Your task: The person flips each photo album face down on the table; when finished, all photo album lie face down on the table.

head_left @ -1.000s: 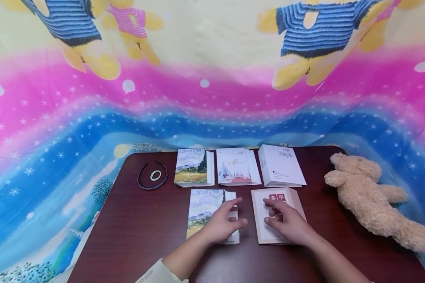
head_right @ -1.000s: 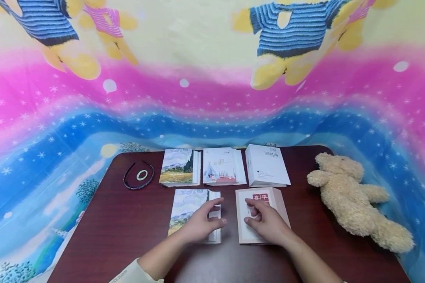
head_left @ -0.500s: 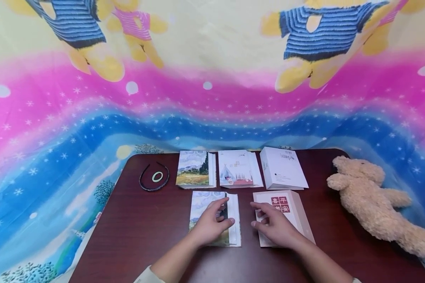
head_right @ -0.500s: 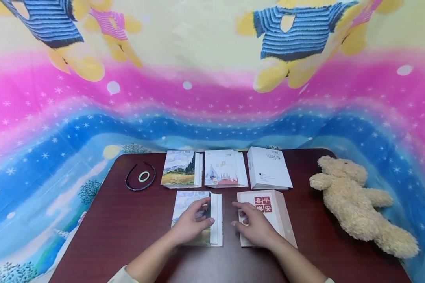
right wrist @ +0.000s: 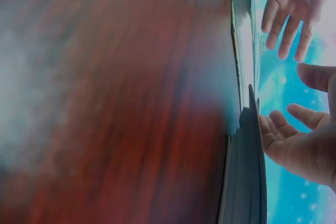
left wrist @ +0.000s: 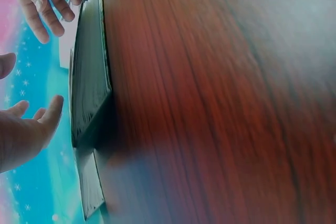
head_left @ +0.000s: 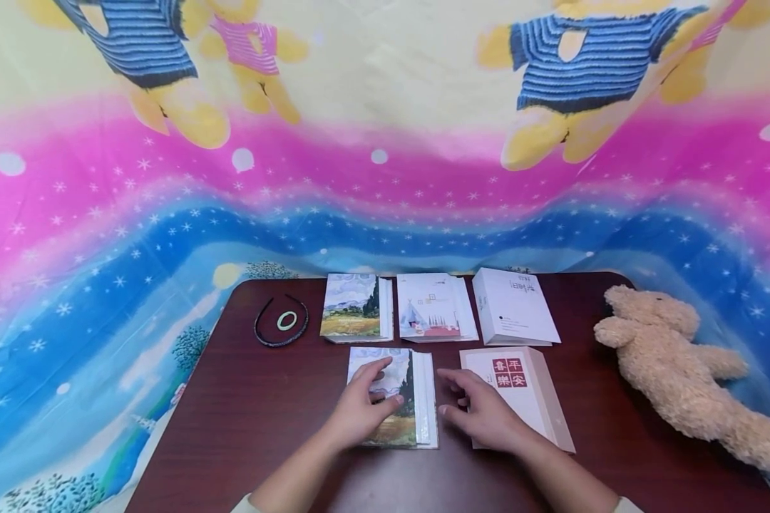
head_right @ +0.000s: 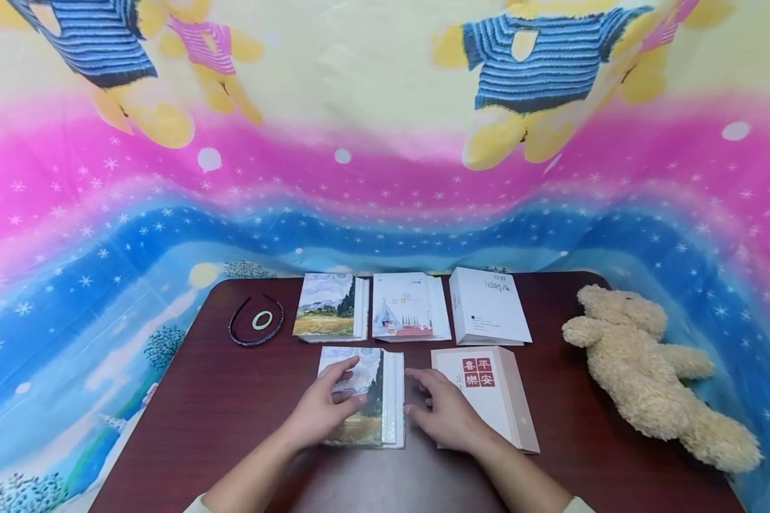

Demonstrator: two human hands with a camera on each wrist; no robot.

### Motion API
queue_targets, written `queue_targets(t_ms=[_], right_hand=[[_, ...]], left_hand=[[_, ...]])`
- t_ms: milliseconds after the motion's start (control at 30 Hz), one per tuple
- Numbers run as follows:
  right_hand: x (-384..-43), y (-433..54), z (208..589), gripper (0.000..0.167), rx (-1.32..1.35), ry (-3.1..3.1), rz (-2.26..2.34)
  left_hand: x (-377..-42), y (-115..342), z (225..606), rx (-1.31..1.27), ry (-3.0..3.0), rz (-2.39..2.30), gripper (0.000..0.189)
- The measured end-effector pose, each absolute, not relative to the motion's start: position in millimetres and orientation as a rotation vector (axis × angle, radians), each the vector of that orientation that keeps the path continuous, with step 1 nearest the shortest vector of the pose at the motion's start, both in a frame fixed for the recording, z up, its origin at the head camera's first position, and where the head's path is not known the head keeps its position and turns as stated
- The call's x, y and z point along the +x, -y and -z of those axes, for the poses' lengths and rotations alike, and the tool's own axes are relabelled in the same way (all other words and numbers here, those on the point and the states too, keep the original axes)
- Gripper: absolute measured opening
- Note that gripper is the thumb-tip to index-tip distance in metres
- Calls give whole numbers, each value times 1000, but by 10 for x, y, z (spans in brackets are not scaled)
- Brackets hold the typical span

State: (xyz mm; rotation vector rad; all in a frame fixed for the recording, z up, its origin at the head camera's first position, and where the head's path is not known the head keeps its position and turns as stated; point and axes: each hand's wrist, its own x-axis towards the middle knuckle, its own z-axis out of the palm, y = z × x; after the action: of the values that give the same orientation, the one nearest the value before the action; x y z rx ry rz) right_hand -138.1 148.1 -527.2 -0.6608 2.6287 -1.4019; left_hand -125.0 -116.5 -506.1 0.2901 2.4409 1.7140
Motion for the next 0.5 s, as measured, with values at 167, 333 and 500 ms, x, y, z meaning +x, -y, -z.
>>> queue_targets(t_ms=[167, 333, 500], right_hand=[[-1396, -1369, 5283, 61, -635, -2595, 1371], [-1414, -1276, 5303, 64, -651, -2568, 1374], [-1426, -1217, 5297, 68, -647, -2543, 1366]], left_hand=[[-1227, 1238, 5059, 255, -2483, -1667, 69], [-1195, 1321, 5067, 210, -2524, -1612, 70], [-1181, 1422, 5054, 189, -2594, -1596, 69]])
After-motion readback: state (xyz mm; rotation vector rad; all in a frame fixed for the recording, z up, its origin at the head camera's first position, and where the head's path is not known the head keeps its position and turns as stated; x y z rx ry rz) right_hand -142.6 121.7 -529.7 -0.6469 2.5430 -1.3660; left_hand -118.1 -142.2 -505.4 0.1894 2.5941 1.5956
